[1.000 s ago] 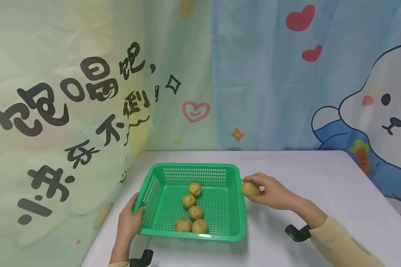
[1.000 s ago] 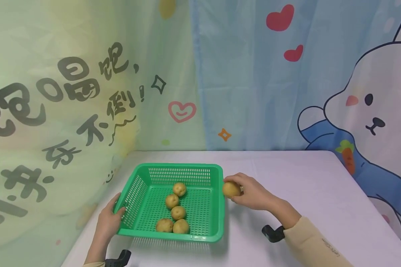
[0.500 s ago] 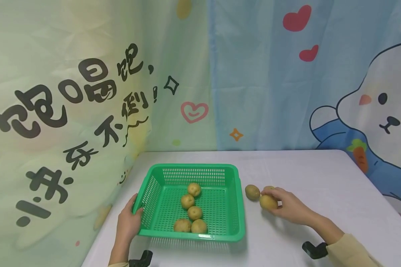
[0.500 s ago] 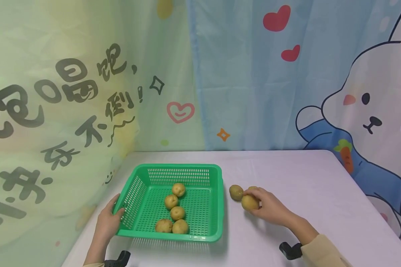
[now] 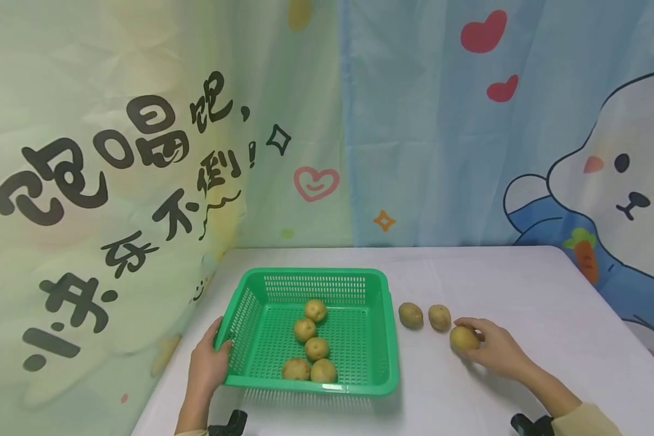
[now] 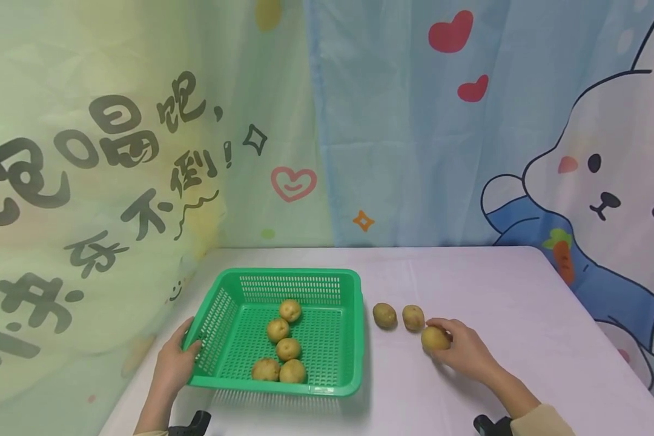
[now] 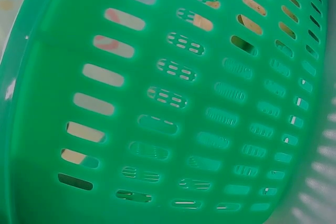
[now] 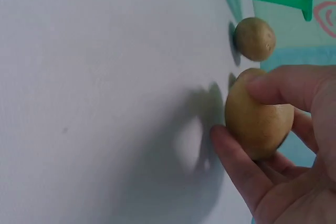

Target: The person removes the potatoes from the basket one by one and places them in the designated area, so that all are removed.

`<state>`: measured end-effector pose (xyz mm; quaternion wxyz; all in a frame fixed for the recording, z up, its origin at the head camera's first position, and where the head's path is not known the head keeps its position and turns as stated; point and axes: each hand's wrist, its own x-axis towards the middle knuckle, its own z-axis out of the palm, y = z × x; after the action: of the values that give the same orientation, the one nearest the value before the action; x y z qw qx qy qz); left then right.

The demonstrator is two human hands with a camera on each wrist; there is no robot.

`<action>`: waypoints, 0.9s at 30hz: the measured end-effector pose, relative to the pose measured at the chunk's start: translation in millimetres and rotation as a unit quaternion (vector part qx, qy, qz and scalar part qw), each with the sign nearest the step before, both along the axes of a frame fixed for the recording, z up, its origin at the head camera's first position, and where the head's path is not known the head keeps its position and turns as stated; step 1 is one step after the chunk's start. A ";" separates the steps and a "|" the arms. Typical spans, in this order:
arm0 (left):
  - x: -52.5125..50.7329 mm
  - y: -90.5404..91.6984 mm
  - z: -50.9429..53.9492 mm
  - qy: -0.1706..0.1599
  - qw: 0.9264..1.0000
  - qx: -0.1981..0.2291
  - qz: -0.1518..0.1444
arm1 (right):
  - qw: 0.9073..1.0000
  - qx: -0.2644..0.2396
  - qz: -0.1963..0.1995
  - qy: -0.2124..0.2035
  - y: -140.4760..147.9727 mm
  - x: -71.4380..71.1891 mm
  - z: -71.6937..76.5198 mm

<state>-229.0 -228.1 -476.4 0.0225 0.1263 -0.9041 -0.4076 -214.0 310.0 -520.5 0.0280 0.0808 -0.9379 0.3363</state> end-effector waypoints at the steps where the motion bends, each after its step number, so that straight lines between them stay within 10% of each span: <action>1: 0.2 -0.6 0.2 0.001 1.000 0.000 0.001 | 1.000 0.005 -0.007 -0.002 1.5 -1.0 -1.3; 27: -1.4 -3.0 -4.1 0.017 1.000 0.005 0.009 | 0.998 -0.005 -0.065 -0.026 20.2 -36.4 -12.5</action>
<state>-230.4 -231.1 -480.5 0.0410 0.1270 -0.9006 -0.4137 -250.4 330.2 -533.0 0.0261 0.0104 -0.9399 0.3403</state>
